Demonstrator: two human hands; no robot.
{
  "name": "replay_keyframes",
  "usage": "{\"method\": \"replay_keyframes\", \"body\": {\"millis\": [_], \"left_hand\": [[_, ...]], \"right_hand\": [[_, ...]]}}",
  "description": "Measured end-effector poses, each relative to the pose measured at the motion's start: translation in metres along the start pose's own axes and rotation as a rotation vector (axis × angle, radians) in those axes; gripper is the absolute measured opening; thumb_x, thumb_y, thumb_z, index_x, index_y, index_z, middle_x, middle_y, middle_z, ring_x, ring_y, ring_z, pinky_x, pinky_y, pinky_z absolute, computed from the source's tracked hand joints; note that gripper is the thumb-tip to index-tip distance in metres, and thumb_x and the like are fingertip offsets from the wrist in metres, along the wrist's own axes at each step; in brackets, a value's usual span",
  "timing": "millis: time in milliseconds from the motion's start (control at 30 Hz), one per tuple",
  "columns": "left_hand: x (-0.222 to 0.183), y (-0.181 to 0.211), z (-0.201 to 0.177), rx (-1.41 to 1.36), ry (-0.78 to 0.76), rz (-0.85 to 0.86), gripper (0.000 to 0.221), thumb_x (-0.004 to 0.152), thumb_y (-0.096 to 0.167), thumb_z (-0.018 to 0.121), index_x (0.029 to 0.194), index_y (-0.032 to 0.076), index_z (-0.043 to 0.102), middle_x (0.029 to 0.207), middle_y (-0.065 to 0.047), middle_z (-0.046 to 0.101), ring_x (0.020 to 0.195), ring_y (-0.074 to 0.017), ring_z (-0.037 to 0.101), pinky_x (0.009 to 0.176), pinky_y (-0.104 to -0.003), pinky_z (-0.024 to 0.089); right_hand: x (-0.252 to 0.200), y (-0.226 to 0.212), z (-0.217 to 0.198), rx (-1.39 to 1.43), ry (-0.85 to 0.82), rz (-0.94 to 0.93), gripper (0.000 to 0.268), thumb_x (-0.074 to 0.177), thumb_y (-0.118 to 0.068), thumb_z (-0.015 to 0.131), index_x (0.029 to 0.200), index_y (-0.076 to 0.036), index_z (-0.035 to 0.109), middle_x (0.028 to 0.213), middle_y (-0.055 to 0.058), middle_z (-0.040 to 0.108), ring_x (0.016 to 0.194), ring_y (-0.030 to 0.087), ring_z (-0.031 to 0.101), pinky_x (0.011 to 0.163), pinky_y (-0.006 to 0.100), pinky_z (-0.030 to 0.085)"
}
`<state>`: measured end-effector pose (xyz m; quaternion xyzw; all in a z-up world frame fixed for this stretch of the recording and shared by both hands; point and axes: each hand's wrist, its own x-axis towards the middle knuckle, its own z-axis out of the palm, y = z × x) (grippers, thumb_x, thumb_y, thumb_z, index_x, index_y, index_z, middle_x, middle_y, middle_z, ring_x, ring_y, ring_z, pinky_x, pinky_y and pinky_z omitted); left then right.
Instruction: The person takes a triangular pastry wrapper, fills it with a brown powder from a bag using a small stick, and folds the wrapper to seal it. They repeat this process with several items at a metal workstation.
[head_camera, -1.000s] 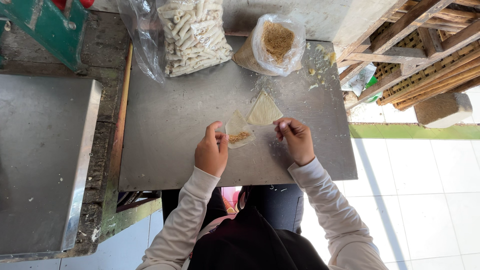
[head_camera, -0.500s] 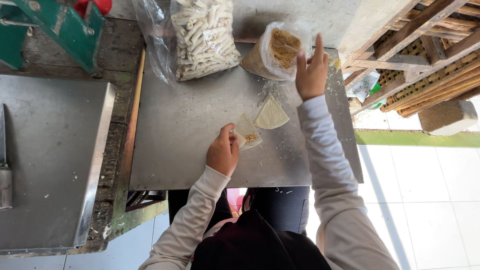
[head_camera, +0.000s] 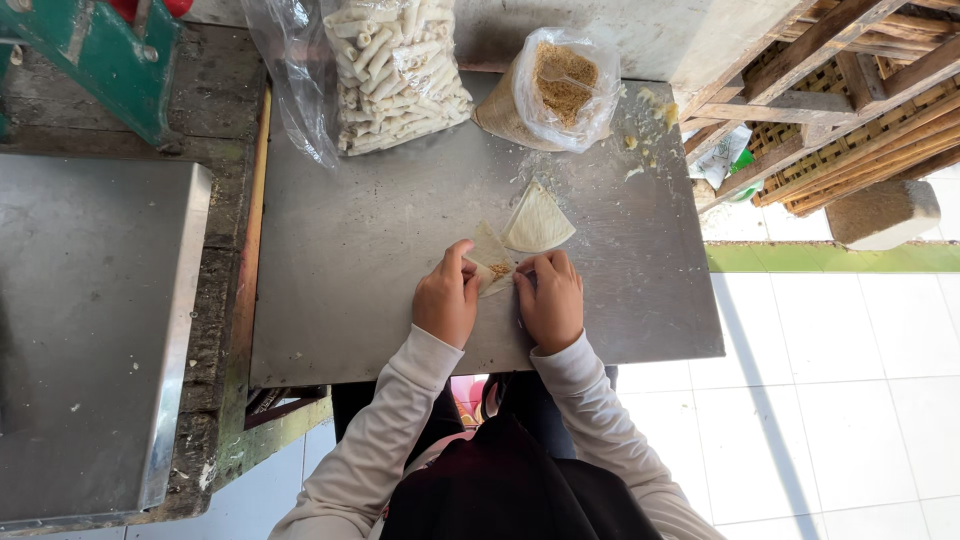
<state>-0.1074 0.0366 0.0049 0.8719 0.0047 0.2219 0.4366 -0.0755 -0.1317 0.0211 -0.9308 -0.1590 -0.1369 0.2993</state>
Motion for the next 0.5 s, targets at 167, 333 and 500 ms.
{"method": "replay_keyframes", "body": {"millis": [167, 333, 500], "left_hand": [[0.0011, 0.0038, -0.0035, 0.040, -0.018, 0.008, 0.051, 0.082, -0.001, 0.075, 0.128, 0.005, 0.054, 0.092, -0.008, 0.073, 0.083, -0.0292, 0.072, 0.073, -0.041, 0.054], [0.0016, 0.0027, -0.0051, 0.024, -0.050, -0.021, 0.050, 0.084, 0.000, 0.074, 0.129, 0.006, 0.054, 0.093, -0.008, 0.073, 0.083, -0.0286, 0.072, 0.074, -0.041, 0.054], [0.0012, 0.0024, -0.0069, 0.033, -0.041, -0.016, 0.049, 0.083, 0.001, 0.074, 0.128, 0.007, 0.055, 0.092, -0.008, 0.074, 0.084, -0.0287, 0.072, 0.074, -0.042, 0.054]], "right_hand": [[0.0001, -0.0019, 0.0018, -0.028, 0.003, 0.060, 0.013, 0.088, -0.016, 0.073, 0.099, -0.009, 0.069, 0.101, 0.008, 0.063, 0.098, 0.030, 0.062, 0.085, 0.044, 0.041], [0.0000, -0.0024, 0.0064, -0.084, -0.019, 0.066, 0.011, 0.088, -0.016, 0.071, 0.096, -0.010, 0.068, 0.101, 0.007, 0.063, 0.100, 0.030, 0.061, 0.085, 0.043, 0.040], [0.0001, -0.0067, 0.0088, 0.078, 0.021, 0.045, 0.009, 0.090, -0.011, 0.071, 0.096, -0.006, 0.066, 0.095, 0.011, 0.068, 0.089, 0.032, 0.066, 0.079, 0.043, 0.046]]}}
